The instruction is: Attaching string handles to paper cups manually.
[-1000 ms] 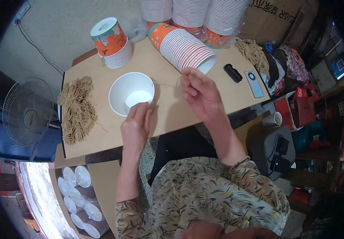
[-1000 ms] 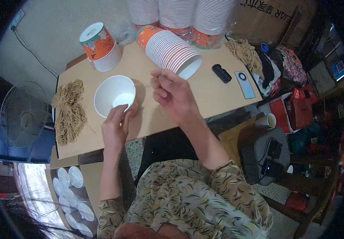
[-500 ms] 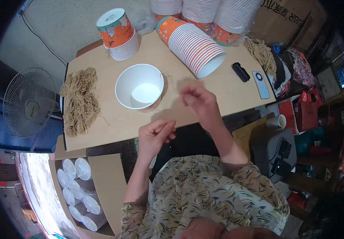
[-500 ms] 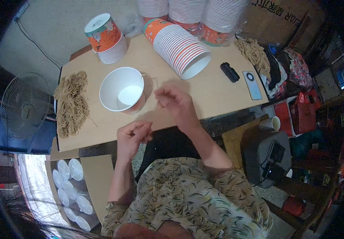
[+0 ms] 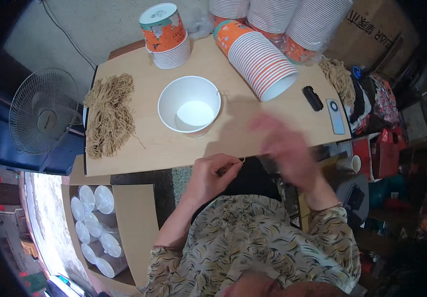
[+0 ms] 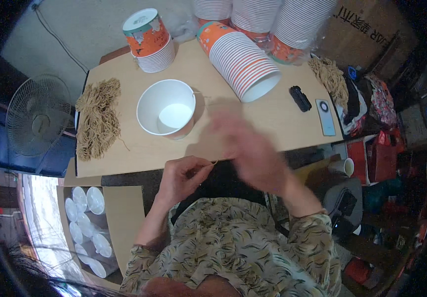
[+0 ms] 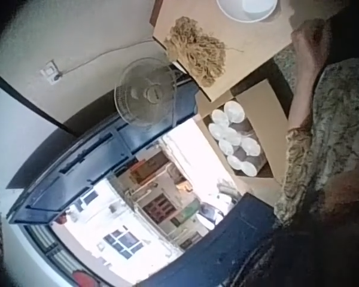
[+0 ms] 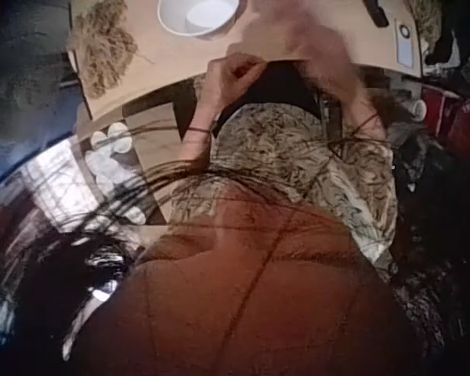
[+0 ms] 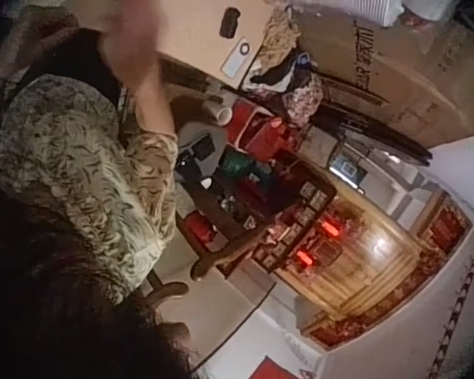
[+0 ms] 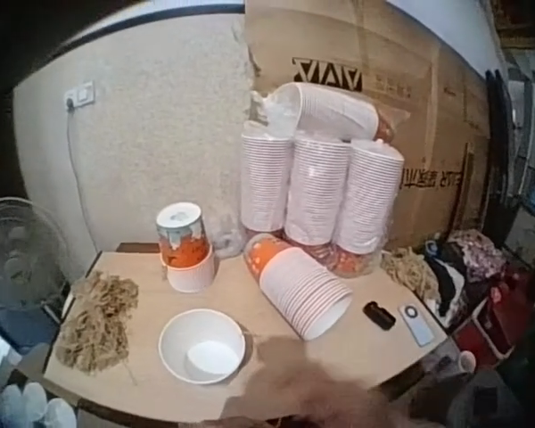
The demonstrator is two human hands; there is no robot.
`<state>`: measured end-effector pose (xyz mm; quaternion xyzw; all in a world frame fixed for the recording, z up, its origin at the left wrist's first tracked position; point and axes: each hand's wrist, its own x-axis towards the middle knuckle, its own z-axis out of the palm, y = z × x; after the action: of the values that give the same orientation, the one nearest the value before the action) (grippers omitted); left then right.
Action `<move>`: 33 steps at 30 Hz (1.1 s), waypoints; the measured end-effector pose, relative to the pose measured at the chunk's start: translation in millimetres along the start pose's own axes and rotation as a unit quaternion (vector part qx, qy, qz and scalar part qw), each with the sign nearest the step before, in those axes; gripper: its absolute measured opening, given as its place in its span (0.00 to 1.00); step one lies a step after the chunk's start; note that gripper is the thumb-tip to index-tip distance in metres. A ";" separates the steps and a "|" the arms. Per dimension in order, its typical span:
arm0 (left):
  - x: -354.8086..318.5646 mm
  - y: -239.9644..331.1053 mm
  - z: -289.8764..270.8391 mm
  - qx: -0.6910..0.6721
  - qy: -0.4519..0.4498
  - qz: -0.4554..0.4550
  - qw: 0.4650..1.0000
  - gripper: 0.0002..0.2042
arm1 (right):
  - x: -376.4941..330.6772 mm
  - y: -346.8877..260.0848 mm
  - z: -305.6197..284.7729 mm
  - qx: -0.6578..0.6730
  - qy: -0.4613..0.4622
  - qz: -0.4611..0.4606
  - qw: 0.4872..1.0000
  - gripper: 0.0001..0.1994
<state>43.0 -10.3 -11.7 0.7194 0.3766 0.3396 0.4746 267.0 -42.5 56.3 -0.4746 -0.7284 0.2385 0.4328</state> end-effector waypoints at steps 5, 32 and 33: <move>-0.6 19.7 -20.4 0.073 -0.032 0.025 0.996 0.04 | -9.4 21.9 61.1 0.078 -0.112 0.141 0.981 0.09; -12.3 -39.8 -52.0 -0.140 -0.013 -0.067 0.988 0.03 | -14.8 43.0 70.3 0.209 -0.046 0.245 0.946 0.03; -6.7 -37.7 -64.1 -0.069 0.004 -0.014 0.997 0.03 | -11.7 44.8 60.2 0.226 -0.008 0.256 0.940 0.04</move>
<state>-22.7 21.3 -27.6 0.6782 0.3638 0.3612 0.5265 239.2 -29.6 -13.2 -0.5331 -0.5126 0.5033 0.4468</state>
